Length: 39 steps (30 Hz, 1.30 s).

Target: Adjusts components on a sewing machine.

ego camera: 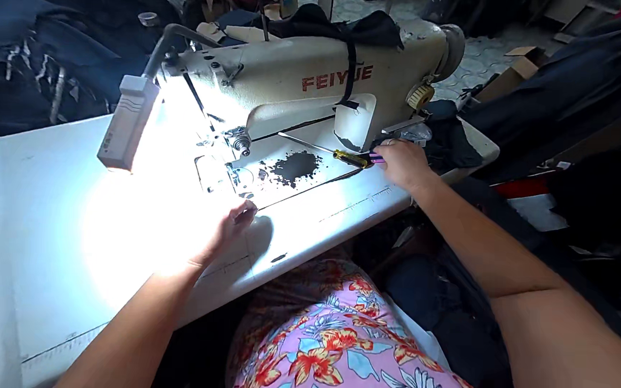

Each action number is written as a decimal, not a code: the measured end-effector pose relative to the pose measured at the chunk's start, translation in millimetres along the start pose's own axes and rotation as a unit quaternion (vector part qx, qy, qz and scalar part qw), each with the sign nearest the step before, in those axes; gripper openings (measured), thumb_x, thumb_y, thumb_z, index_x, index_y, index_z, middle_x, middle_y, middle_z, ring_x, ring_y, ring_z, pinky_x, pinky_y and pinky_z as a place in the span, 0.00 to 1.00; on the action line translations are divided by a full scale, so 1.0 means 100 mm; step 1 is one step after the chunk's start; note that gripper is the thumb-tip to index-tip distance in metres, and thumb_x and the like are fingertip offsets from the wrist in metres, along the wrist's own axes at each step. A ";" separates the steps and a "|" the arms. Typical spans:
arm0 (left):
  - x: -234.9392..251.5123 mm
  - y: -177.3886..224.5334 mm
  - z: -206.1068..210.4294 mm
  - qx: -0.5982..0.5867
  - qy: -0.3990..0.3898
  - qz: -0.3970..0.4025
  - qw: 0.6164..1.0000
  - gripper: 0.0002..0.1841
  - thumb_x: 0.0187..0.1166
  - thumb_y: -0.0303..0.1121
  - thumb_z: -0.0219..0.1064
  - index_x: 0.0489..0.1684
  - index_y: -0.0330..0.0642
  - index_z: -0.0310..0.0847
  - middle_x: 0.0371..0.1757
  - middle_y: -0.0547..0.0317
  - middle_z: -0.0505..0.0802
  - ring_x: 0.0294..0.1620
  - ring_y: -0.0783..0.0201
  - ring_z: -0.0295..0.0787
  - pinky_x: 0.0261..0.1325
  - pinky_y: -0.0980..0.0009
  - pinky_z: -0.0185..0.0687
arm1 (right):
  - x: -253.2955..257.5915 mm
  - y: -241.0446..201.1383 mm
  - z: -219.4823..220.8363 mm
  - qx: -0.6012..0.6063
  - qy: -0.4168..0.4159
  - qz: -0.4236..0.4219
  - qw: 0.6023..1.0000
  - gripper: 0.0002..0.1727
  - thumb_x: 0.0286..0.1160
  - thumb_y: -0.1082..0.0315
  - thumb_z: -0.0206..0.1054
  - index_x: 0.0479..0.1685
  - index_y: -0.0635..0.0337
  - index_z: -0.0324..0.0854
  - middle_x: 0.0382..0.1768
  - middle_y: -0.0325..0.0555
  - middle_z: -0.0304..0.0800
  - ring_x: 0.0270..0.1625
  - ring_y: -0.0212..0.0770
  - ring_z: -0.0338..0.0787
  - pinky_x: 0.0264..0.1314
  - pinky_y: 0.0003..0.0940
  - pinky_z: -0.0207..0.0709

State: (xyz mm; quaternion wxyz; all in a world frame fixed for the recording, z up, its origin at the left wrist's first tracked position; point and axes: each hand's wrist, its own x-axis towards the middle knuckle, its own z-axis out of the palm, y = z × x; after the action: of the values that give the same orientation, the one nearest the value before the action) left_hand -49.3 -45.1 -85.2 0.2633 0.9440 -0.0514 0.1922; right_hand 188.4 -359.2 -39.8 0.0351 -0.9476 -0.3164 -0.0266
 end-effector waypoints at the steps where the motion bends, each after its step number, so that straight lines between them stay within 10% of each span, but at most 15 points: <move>1: 0.00 0.03 0.00 -0.003 -0.004 -0.020 1.000 0.07 0.80 0.23 0.65 0.35 0.32 0.89 0.27 0.53 0.88 0.25 0.67 0.79 0.34 0.70 0.76 | 0.04 0.04 0.03 -0.029 -0.023 -0.003 0.999 0.15 0.77 0.80 0.65 0.60 0.66 0.88 0.61 0.67 0.88 0.70 0.69 0.84 0.68 0.67 0.76; 5: 0.03 0.06 0.00 -0.037 -0.011 -0.063 0.997 0.08 0.83 0.24 0.62 0.39 0.31 0.88 0.27 0.55 0.86 0.26 0.73 0.75 0.33 0.77 0.72 | 0.09 0.06 0.04 -0.058 -0.018 -0.050 0.997 0.11 0.71 0.85 0.65 0.48 0.72 0.89 0.52 0.72 0.90 0.63 0.73 0.87 0.62 0.70 0.77; 13: 0.07 0.16 -0.10 0.000 -0.012 -0.058 0.998 0.10 0.84 0.26 0.61 0.40 0.32 0.89 0.29 0.51 0.89 0.28 0.68 0.79 0.36 0.72 0.74 | -0.21 0.08 -0.46 0.045 -0.030 0.080 0.995 0.14 0.86 0.77 0.55 0.63 0.78 0.74 0.49 0.87 0.83 0.56 0.88 0.84 0.52 0.85 0.71; 15: 0.08 0.13 -0.08 0.003 0.001 -0.038 0.999 0.10 0.83 0.27 0.61 0.38 0.33 0.90 0.26 0.53 0.87 0.26 0.67 0.77 0.34 0.71 0.73 | -0.35 0.12 -0.47 0.163 0.004 0.041 0.986 0.19 0.94 0.68 0.46 0.60 0.77 0.77 0.44 0.78 0.85 0.48 0.76 0.87 0.50 0.76 0.74; 18: 0.11 0.18 -0.09 0.009 -0.012 -0.041 0.999 0.11 0.84 0.29 0.61 0.37 0.35 0.89 0.25 0.55 0.85 0.25 0.67 0.75 0.34 0.69 0.71 | -0.54 -0.22 -0.38 0.301 -0.013 -0.036 0.953 0.15 0.86 0.64 0.64 0.58 0.68 0.79 0.32 0.55 0.84 0.30 0.47 0.83 0.35 0.52 0.79; 26: 0.08 0.07 0.01 -0.012 0.005 -0.083 0.996 0.10 0.85 0.30 0.62 0.39 0.39 0.90 0.24 0.64 0.84 0.24 0.78 0.71 0.31 0.79 0.67 | -0.67 -1.38 0.08 0.253 0.063 -0.214 0.941 0.05 0.68 0.69 0.72 0.32 0.63 0.87 0.22 0.47 0.86 0.24 0.45 0.86 0.26 0.48 0.78; 39: 0.15 0.12 -0.27 0.062 -0.023 -0.033 0.997 0.10 0.80 0.28 0.62 0.34 0.35 0.89 0.28 0.48 0.90 0.33 0.52 0.88 0.39 0.52 0.80 | -0.38 -1.55 0.18 0.192 0.004 -0.156 0.969 0.11 0.83 0.69 0.64 0.38 0.67 0.88 0.28 0.57 0.88 0.33 0.57 0.90 0.36 0.61 0.80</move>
State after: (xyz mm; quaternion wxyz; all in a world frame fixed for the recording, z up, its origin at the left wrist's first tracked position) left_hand -46.5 -41.5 -52.4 0.2094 0.9638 -0.0140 0.1646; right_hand 65.4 -256.9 -52.6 0.2132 -0.8617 -0.4597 0.0262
